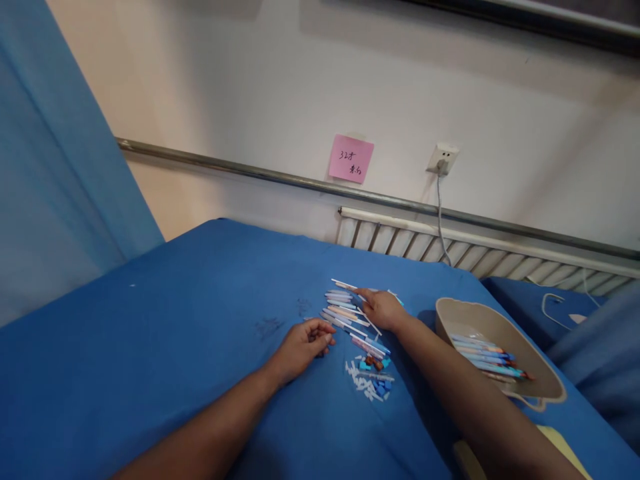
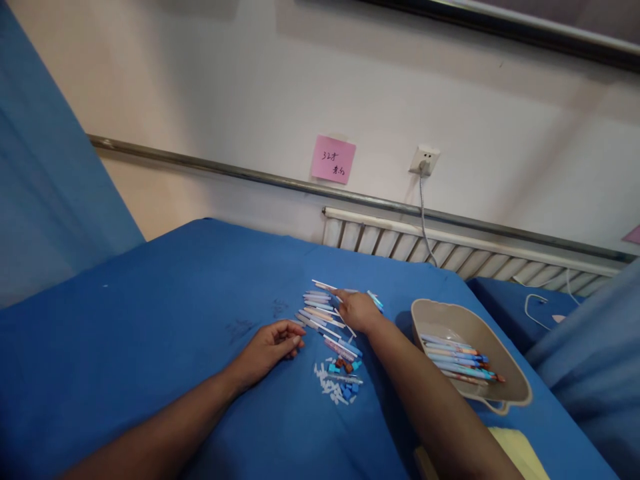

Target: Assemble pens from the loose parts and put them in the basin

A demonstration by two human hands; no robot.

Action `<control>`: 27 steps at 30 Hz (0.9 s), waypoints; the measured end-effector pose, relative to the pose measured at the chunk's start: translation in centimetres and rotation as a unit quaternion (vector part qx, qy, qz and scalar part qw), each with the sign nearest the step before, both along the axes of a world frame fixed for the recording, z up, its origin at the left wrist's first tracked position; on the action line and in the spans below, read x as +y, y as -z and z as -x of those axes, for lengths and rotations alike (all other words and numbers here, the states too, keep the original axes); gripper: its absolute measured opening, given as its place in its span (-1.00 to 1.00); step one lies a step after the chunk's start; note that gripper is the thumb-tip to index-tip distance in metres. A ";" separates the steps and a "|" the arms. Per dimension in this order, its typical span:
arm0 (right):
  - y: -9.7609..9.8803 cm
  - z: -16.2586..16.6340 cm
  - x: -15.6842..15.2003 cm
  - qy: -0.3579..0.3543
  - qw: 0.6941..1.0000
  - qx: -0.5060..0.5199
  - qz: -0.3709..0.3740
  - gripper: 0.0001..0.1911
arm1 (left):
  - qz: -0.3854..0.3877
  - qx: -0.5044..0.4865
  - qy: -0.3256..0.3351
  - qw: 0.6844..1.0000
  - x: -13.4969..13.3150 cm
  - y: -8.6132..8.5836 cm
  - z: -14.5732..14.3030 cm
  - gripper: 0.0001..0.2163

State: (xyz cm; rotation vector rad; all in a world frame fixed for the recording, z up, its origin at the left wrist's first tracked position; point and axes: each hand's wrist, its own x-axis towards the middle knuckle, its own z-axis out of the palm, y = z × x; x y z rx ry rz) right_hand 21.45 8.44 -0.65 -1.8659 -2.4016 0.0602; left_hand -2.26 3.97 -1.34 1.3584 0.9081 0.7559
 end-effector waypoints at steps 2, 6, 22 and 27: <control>0.0 -0.1 -1.1 -0.003 0.998 0.053 -0.021 -0.54 | -0.002 -0.002 0.002 1.000 0.1 0.1 0.0 -0.77; 0.0 1.0 -4.8 -0.019 0.971 0.235 -0.025 -0.59 | -0.002 -0.015 -0.008 1.000 0.3 0.2 0.0 -0.73; -0.4 4.9 -12.9 -0.050 0.910 0.411 0.002 -0.78 | 0.017 -0.014 0.037 0.999 -1.4 -0.9 -0.5 -0.71; -0.1 4.9 -14.2 -0.030 0.929 0.368 -0.025 -0.92 | 0.002 0.006 0.067 0.998 -2.1 -0.7 -1.1 -0.73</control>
